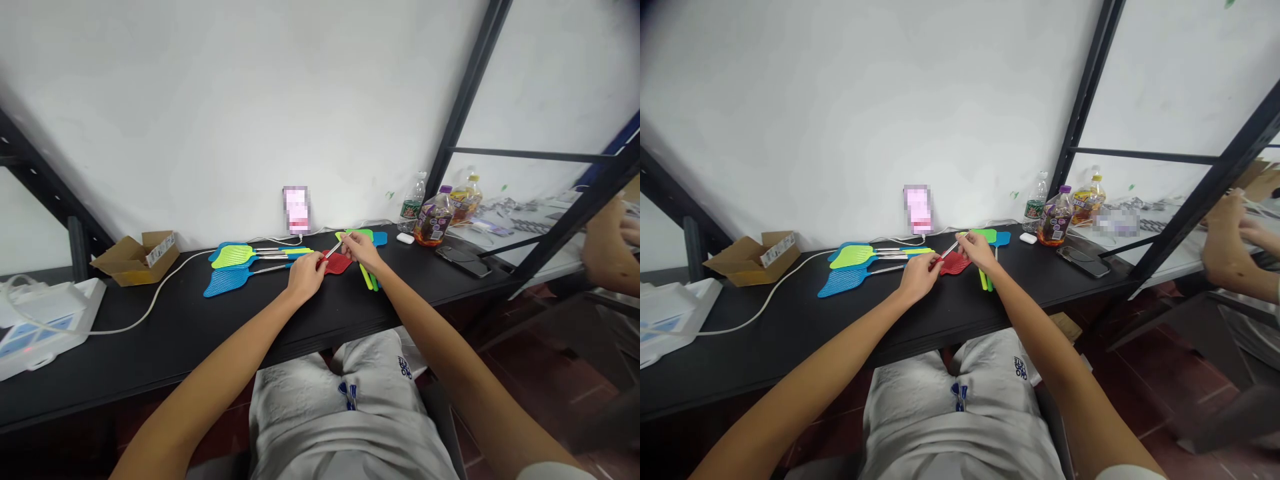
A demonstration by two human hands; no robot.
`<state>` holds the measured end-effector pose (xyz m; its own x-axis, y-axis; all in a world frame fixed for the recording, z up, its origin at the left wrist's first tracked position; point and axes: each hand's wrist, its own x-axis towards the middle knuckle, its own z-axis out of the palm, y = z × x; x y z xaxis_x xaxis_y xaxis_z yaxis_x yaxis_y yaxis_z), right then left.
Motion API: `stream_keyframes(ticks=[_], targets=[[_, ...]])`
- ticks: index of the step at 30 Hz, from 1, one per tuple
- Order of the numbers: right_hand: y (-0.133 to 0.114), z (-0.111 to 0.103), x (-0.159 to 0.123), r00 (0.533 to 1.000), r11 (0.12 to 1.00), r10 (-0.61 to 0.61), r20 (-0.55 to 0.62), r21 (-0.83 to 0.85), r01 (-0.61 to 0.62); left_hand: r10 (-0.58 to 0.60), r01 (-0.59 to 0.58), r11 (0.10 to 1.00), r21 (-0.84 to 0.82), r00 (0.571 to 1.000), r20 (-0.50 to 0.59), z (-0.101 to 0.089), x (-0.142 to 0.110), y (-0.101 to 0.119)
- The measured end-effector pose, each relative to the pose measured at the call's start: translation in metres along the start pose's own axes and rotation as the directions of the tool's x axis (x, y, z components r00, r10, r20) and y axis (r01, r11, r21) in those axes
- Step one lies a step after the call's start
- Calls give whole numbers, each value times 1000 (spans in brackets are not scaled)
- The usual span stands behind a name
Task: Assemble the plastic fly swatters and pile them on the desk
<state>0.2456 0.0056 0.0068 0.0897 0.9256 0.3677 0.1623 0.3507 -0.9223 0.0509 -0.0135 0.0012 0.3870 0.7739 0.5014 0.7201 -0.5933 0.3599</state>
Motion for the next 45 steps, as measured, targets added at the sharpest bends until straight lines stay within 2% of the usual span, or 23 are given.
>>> stream_keyframes(ticks=[3, 5, 15, 23, 30, 45], targets=[[-3, 1, -2, 964, 987, 102, 247, 98, -129, 26, -26, 999, -21, 999, -29, 2, 0, -1], [-5, 1, -3, 945, 978, 111, 308, 134, -158, 34, -35, 999, -23, 999, -37, 4, 0, -2], [5, -2, 5, 986, 967, 152, 70, 198, -163, -10, 10, 1000, -15, 1000, 10, 2, 0, -1], [5, -5, 8, 975, 962, 157, -159, 248, -115, -36, 36, 999, 3, 999, 40, 0, 0, 1], [1, -7, 8, 951, 950, 184, -250, 292, -107, -47, 47, 999, -10, 998, 47, -1, 0, 3], [4, -11, 11, 921, 935, 214, -325, 342, -96, -61, 63, 998, -18, 996, 65, -2, 0, 4]])
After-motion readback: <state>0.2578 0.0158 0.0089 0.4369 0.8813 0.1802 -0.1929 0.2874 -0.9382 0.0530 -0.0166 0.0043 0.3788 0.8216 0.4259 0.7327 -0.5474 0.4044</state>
